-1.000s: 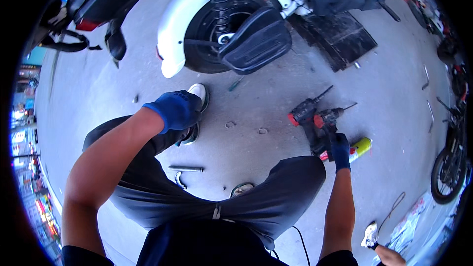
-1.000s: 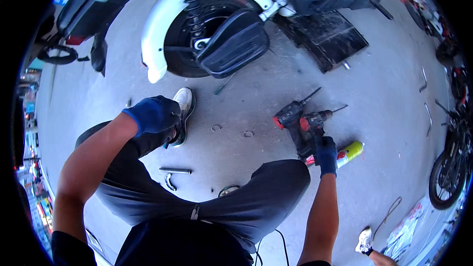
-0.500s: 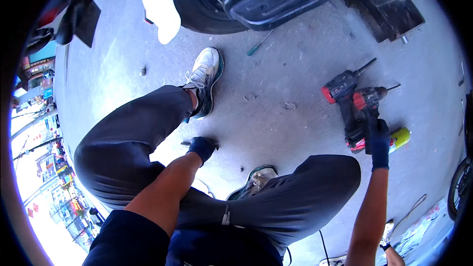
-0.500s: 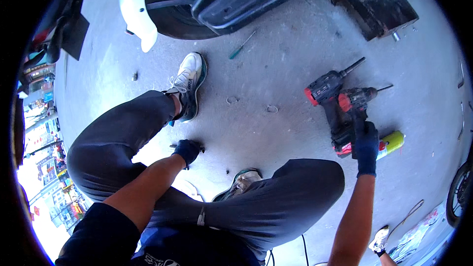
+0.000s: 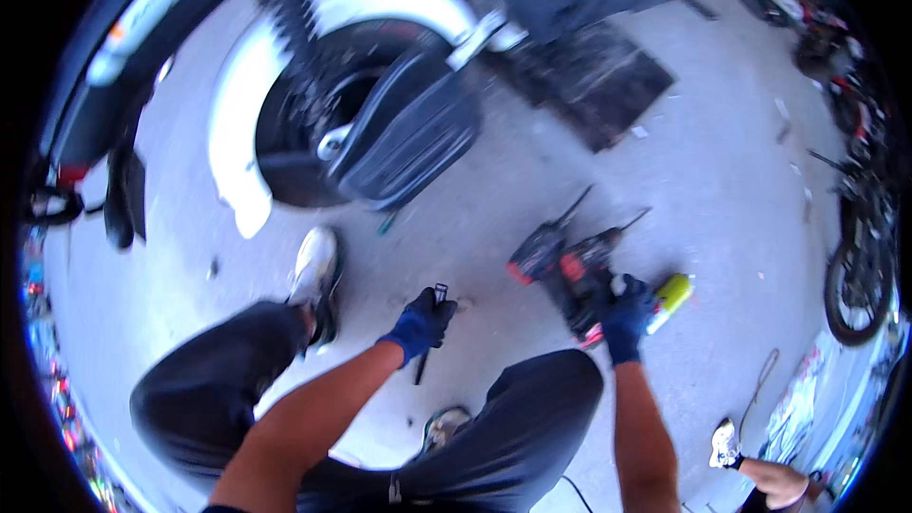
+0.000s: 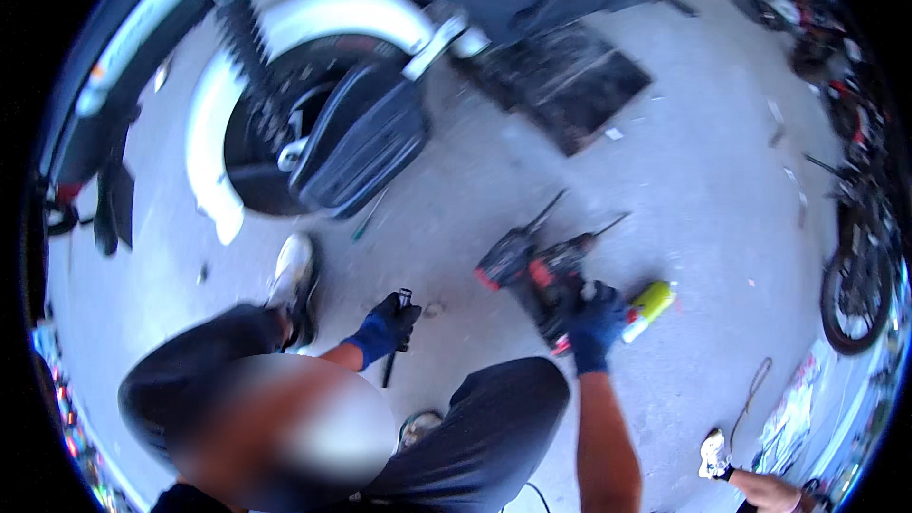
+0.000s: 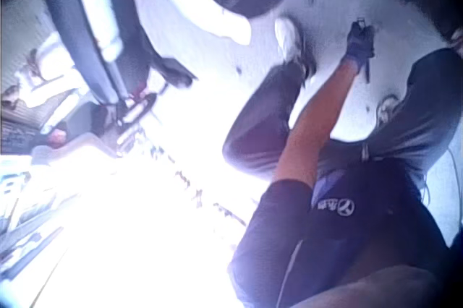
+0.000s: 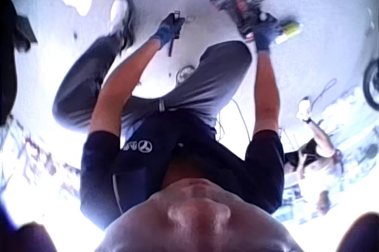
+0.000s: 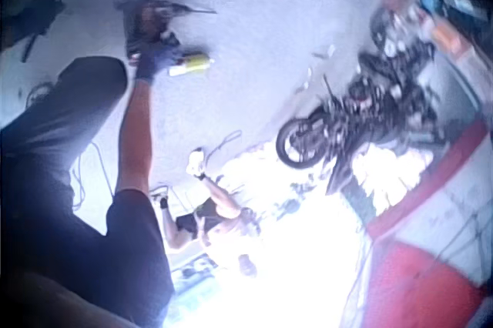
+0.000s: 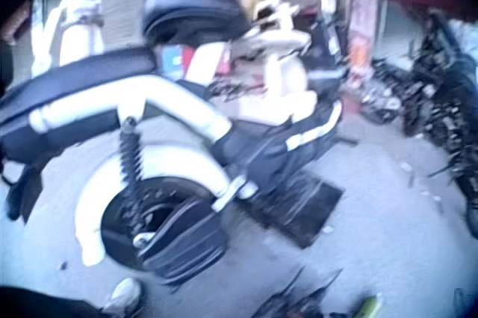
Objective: The person uses a cordless impact driver to remove and install bolts on the rear section of a white electric scooter. They also use a wrench to tighten a bolt and handle various small parts and tools on the floor.
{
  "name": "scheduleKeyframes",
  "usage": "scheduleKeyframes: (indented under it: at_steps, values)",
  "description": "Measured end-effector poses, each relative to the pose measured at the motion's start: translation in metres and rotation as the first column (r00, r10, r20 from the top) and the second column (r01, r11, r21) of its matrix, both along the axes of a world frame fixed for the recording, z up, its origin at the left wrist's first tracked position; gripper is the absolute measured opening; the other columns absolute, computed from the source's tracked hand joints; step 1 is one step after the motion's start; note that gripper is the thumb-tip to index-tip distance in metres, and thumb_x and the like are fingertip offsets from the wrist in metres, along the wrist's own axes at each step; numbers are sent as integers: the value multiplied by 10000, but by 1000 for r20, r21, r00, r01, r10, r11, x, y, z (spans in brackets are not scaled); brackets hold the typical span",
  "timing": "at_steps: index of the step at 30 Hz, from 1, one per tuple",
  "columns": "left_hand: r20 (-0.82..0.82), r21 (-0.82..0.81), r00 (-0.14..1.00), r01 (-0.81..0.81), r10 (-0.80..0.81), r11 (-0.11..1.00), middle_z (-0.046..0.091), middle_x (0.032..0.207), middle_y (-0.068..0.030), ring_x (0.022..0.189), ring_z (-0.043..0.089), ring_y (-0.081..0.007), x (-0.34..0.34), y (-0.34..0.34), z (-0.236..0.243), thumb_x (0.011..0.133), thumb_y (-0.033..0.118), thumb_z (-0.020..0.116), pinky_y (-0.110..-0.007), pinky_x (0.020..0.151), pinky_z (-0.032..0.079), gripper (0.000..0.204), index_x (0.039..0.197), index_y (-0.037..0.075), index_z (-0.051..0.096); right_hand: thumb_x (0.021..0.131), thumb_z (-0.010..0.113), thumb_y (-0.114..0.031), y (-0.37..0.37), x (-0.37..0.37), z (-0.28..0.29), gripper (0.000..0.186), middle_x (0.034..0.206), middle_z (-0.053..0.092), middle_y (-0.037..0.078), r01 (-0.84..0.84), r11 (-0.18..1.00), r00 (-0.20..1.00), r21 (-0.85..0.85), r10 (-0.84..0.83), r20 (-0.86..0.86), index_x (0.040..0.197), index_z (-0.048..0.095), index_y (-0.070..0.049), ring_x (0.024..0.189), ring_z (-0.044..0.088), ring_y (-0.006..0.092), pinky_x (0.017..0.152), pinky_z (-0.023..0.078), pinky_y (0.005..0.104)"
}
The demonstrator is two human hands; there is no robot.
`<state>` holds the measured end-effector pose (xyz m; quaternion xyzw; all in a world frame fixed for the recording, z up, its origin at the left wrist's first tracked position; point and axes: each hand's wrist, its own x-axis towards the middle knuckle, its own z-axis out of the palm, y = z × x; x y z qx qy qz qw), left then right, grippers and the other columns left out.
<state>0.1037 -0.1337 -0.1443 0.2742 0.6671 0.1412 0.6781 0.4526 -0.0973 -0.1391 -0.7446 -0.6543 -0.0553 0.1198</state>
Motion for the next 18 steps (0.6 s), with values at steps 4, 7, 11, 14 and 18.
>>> scheduleKeyframes:
  at_steps: [4,7,11,14,18]
  values:
    - [165,256,981,-138,98,957,596,779,-59,673,604,-213,66,75,55,919,370,501,-378,595,502,323,1040,72,535,789,639,-309,13,-98,53,444,1041,561,160,-170,985,757,20,144,-637,1107,526,-21,916,538,306,766,427,411]
    - [-402,675,887,454,-226,582,633,934,-167,833,615,-320,70,96,138,901,309,537,-390,750,479,337,1000,-9,588,850,604,-274,42,-104,69,373,942,616,172,-163,943,193,-291,-259,-946,1109,540,-13,866,591,276,742,451,377]
    - [-612,595,641,759,-464,265,624,877,-198,840,604,-359,-3,71,214,865,236,561,-409,714,484,219,898,24,609,858,554,-263,83,-59,42,330,841,641,187,143,978,730,-152,-208,-651,1076,574,-16,810,622,347,711,477,433]
    - [-639,412,441,888,-631,204,628,855,-165,799,615,-324,-36,44,288,864,240,571,-386,673,499,214,854,30,612,777,594,-244,93,20,-10,305,873,632,209,259,965,893,-37,-254,-372,1001,580,-38,817,595,398,730,464,478]
    - [-759,228,202,973,-619,38,635,871,-143,770,617,-297,-63,25,319,833,227,594,-357,648,501,174,860,62,641,756,576,-329,77,40,-51,365,918,626,185,304,843,837,-445,-459,-298,954,595,-24,860,588,379,777,469,444]
